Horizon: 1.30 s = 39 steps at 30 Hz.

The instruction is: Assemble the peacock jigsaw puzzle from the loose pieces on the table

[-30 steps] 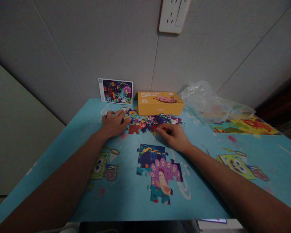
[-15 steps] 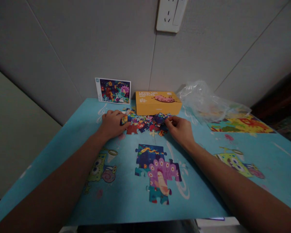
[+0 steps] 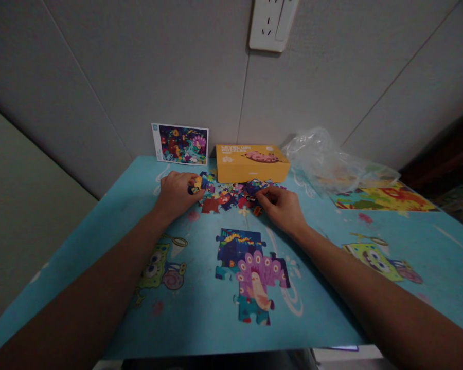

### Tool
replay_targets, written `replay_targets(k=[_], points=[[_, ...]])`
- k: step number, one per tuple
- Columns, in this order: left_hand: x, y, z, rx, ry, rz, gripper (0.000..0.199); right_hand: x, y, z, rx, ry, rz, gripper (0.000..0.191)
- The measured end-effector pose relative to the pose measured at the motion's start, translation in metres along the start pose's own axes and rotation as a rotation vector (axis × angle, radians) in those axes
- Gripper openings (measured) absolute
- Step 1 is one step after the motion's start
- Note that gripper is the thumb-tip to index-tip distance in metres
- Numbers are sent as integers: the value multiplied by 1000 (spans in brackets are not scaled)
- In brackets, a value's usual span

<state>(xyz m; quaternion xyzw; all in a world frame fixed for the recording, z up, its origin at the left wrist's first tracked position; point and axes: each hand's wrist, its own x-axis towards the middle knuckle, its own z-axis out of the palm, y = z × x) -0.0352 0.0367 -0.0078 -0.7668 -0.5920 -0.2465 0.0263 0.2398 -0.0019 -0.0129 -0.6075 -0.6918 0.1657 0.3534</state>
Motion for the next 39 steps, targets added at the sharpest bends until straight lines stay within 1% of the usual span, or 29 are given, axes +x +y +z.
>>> replay_targets(k=[6, 12, 17, 20, 24, 28, 30, 34, 36, 39], points=[[1, 3, -3, -63, 82, -19, 39, -2, -2, 0, 23, -12, -20, 25], [0, 4, -5, -55, 66, -46, 36, -2, -2, 0, 73, -23, -12, 25], [-2, 4, -5, -100, 98, -3, 32, -1, -5, 1, 82, -31, -4, 24], [-3, 4, -4, -131, 140, 7, 33, -1, -6, 1, 87, -27, -3, 24], [-4, 3, -3, -124, 222, -51, 35, -1, -5, 2, 82, -12, 3, 24], [-6, 7, -4, -163, 258, -60, 29, -1, -3, 3, 109, -23, -14, 26], [-8, 13, -7, -219, 247, -33, 26, -2, -3, 4, 136, -44, -23, 27], [-14, 25, -10, -373, 139, 25, 20, -6, -7, 5, 183, -105, -55, 29], [-17, 30, -8, -428, 118, 69, 15, -8, -10, 5, 183, -146, -98, 30], [-20, 33, -4, -484, 95, 147, 13, -10, -12, 5, 194, -206, -147, 31]])
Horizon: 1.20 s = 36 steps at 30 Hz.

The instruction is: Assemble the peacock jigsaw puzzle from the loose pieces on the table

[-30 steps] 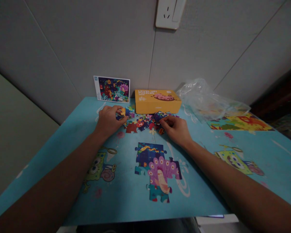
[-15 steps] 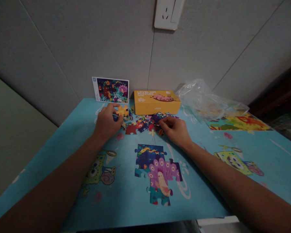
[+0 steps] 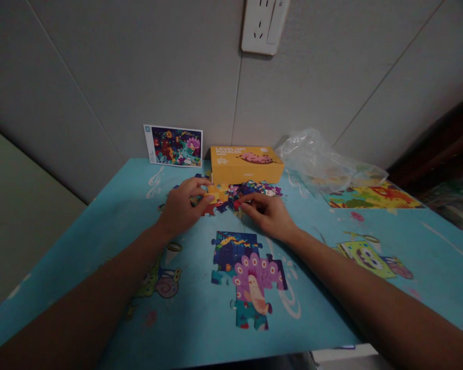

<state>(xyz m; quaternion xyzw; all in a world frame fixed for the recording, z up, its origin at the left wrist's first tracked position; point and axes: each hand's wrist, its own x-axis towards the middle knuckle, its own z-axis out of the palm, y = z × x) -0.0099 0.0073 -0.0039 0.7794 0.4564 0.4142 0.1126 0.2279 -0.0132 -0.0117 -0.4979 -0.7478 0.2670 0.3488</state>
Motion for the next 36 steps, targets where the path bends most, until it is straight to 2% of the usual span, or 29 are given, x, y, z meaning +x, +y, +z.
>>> replay_targets(k=[5, 9, 13, 16, 21, 22, 24, 26, 27, 29, 31, 36], points=[[-2, 0, 5, -84, -73, 99, 9, 0, 1, 1, 55, -50, 0, 36], [-1, 2, 5, -140, -42, 313, 5, -1, -4, 1, 197, -137, 109, 55], [1, 6, 4, -156, -25, 491, 12, -1, -10, 4, 443, -196, 172, 42], [1, 8, 4, -118, -48, 525, 15, -1, -12, 6, 548, -145, 214, 35], [-1, 6, 7, -40, -62, 503, 15, 0, -8, 8, 516, -83, 214, 34], [-1, 4, 6, -13, -46, 477, 20, 0, -6, 8, 485, -46, 217, 34], [1, -2, 3, 101, 35, 337, 31, 1, 0, 8, 398, 52, 225, 34], [3, -10, -3, 305, 126, 108, 38, 2, 6, 6, 312, 132, 239, 32], [4, -13, -6, 426, 135, -10, 39, 3, 8, 4, 282, 150, 249, 30], [5, -18, -14, 643, 66, -201, 35, 5, 12, 1, 249, 158, 277, 29], [5, -19, -19, 776, -48, -314, 35, 6, 14, -2, 203, 171, 293, 29], [3, -16, -19, 812, -230, -423, 57, 8, 18, -4, 61, 202, 279, 35]])
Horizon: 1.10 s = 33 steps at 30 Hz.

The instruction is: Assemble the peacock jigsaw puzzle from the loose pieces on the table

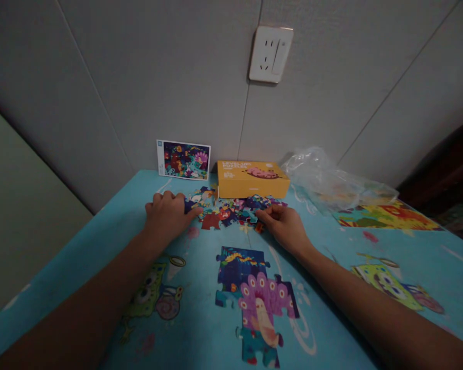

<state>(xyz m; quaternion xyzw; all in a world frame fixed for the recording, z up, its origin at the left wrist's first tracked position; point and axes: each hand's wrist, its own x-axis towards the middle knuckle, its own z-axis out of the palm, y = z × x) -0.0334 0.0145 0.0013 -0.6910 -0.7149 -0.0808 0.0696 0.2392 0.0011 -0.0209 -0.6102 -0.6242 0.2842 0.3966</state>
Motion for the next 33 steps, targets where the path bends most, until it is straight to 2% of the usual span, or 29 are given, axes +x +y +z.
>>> replay_targets(k=[3, 6, 10, 12, 15, 17, 20, 23, 26, 29, 33], points=[[0, 3, 3, -43, -46, 15, 57, -1, -1, 1, -11, 0, -9, 35], [1, 3, 5, -114, -35, 10, 52, -3, -4, 1, 36, -49, 5, 34], [3, 6, 4, -236, 83, 37, 34, -3, -5, 1, 70, -69, 0, 33], [1, 10, 1, -388, 159, 90, 20, -4, -6, 1, 84, -79, -9, 34], [-9, 21, -1, -710, 203, 229, 16, -11, -12, 3, 115, -154, -76, 33], [-18, 29, 0, -863, 149, 379, 17, -18, -18, 6, 123, -263, -161, 31], [-27, 39, 3, -958, -31, 542, 13, -26, -23, 10, 76, -380, -242, 35], [-26, 42, 5, -1034, -134, 500, 11, -23, -18, 12, 66, -296, -190, 40], [-19, 39, 7, -1149, -139, 349, 16, -14, -9, 11, 89, -173, -135, 38], [-15, 36, 7, -1233, -172, 231, 17, -9, -6, 9, 9, -157, -102, 38], [-16, 37, 8, -1276, -222, 187, 21, -8, -11, 8, -132, -124, -54, 38]])
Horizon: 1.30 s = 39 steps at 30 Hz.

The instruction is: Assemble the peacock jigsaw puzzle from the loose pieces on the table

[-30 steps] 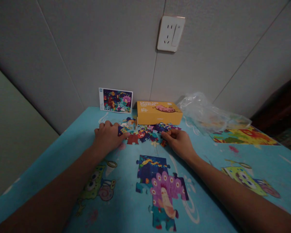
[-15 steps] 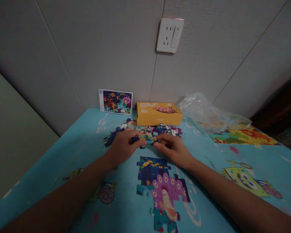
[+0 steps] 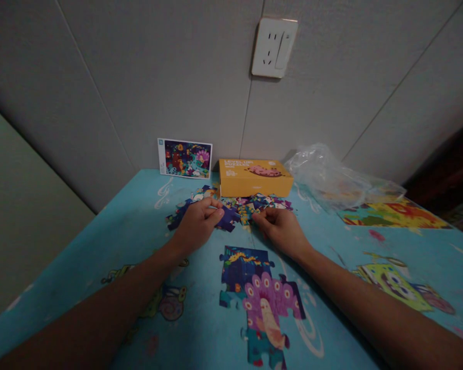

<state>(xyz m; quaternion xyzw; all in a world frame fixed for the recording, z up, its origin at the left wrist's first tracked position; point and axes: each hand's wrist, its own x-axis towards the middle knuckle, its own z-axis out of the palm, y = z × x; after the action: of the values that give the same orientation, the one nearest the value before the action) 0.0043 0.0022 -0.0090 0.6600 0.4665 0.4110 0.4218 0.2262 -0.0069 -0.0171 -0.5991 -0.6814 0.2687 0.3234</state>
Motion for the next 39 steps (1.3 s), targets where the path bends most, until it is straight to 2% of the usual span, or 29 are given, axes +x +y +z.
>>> replay_targets(k=[6, 9, 11, 15, 17, 21, 27, 30, 36, 39], points=[[-2, 0, 4, -61, -44, 5, 20, 4, 0, -1, -212, 102, -26, 38], [-3, 2, 6, -76, -89, 37, 19, 1, -3, -1, -116, 94, -64, 39], [-3, 3, 7, -87, -128, 75, 18, -4, -7, 0, 14, 40, -126, 40], [-5, 4, 11, -133, -187, 132, 16, -14, -13, 3, 125, -179, -242, 39], [-5, 2, 12, -155, -168, 116, 20, -16, -14, 4, 144, -249, -234, 42], [-6, 2, 11, -131, -143, 85, 21, -15, -13, 3, 255, -262, -171, 44], [-9, 5, 9, 91, -171, 191, 22, -13, -9, 3, 317, -279, -165, 48], [-11, 4, 10, 172, -185, 233, 21, -14, -11, 4, 395, -255, -150, 39], [-13, 4, 12, 96, -220, 251, 13, -16, -14, 5, 508, -295, -103, 35], [-13, 7, 10, 92, -171, 239, 13, -18, -15, 1, 504, -300, -105, 33]])
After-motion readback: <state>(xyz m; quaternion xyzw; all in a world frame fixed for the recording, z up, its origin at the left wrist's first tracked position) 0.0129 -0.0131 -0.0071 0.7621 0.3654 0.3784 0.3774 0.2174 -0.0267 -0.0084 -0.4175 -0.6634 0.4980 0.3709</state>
